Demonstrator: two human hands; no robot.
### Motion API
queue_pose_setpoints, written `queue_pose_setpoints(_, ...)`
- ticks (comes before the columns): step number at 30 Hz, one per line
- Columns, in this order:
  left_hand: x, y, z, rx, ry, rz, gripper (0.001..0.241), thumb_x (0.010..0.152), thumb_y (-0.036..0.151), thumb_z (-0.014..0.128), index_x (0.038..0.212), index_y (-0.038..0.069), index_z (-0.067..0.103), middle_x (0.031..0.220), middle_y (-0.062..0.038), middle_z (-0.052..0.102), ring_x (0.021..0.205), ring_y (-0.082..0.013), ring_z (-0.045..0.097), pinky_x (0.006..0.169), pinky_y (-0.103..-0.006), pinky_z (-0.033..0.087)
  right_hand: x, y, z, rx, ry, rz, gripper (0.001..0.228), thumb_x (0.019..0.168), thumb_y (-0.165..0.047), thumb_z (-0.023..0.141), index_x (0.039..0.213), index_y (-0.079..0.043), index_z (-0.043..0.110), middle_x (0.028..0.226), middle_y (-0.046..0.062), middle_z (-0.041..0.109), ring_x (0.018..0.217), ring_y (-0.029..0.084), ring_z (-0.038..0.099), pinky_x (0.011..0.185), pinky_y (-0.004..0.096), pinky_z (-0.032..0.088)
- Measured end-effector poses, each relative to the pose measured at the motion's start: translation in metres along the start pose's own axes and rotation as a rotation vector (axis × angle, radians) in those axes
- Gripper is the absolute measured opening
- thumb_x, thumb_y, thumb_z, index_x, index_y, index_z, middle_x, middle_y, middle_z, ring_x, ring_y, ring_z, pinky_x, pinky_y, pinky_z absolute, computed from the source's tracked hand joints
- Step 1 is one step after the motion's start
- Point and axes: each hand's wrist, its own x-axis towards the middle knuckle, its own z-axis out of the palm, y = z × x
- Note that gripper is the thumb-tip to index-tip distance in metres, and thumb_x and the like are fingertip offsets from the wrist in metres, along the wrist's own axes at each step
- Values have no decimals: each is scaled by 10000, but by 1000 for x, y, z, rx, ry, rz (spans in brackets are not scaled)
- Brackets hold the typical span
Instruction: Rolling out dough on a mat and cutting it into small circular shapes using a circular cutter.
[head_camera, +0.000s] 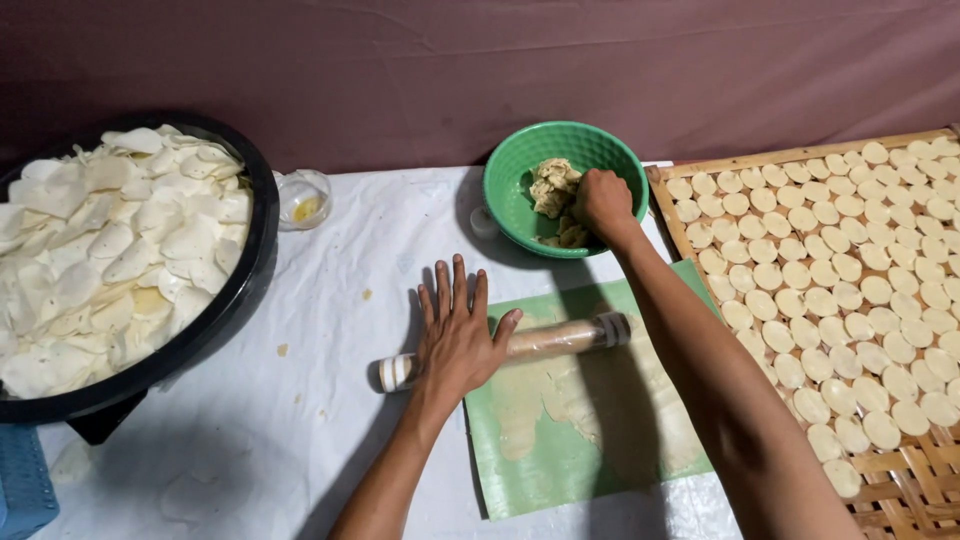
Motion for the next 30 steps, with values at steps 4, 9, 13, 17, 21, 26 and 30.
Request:
queue_pose_setpoints(4, -1, 4, -7, -6, -31, 5, 830, 1032, 640, 294, 1560, 1, 341, 1665, -303, 123, 1549, -487, 43, 1199, -682, 61, -19, -20, -29, 5, -59, 134, 235, 805, -93, 653, 901, 92, 762, 874, 335, 723, 918, 576, 699, 746, 645, 577)
queue_pose_setpoints(9, -1, 3, -6, 1, -23, -3, 837, 1027, 650, 302, 1558, 4, 343, 1661, -304, 135, 1543, -496, 64, 1195, -688, 76, -39, -45, -61, 165, -25, 120, 201, 789, -100, 670, 857, 63, 766, 875, 384, 703, 909, 611, 681, 759, 683, 563)
queue_pose_setpoints(13, -1, 2, -6, 10, -21, -4, 841, 1021, 656, 306, 1558, 11, 346, 1660, -303, 144, 1543, -495, 72, 1196, -686, 84, -73, -87, -106, 144, -18, 107, 312, 922, -44, 478, 932, 160, 714, 916, 392, 704, 957, 603, 680, 837, 683, 557)
queue_pose_setpoints(17, -1, 3, -9, -4, -19, -7, 838, 1021, 647, 318, 1555, 2, 348, 1655, -306, 159, 1541, -502, 80, 1196, -686, 90, -35, -26, -44, -242, -44, -166, 304, 952, -111, 537, 992, 53, 790, 1080, 282, 698, 1022, 480, 684, 783, 567, 614)
queue_pose_setpoints(21, 0, 1, -5, -9, -7, -7, 845, 1022, 647, 327, 1553, -10, 348, 1651, -316, 163, 1539, -511, 79, 1194, -688, 86, -58, -33, -65, -488, -170, -240, 312, 996, -128, 519, 1083, 22, 777, 1217, 266, 623, 1076, 443, 651, 805, 551, 611)
queue_pose_setpoints(26, 1, 2, -9, -26, -31, -20, 852, 1017, 648, 322, 1559, -10, 336, 1657, -313, 147, 1541, -511, 62, 1197, -688, 70, -67, -46, -87, -606, -186, -233, 320, 941, -196, 609, 1147, -1, 760, 1242, 264, 574, 1016, 460, 662, 782, 545, 606)
queue_pose_setpoints(30, 3, 2, -8, -39, -45, -32, 856, 1017, 646, 328, 1564, -12, 325, 1661, -313, 129, 1541, -515, 49, 1198, -686, 60, -46, -23, -93, -252, 37, -232, 324, 860, -119, 655, 1152, 16, 696, 1089, 229, 615, 871, 506, 722, 753, 611, 587)
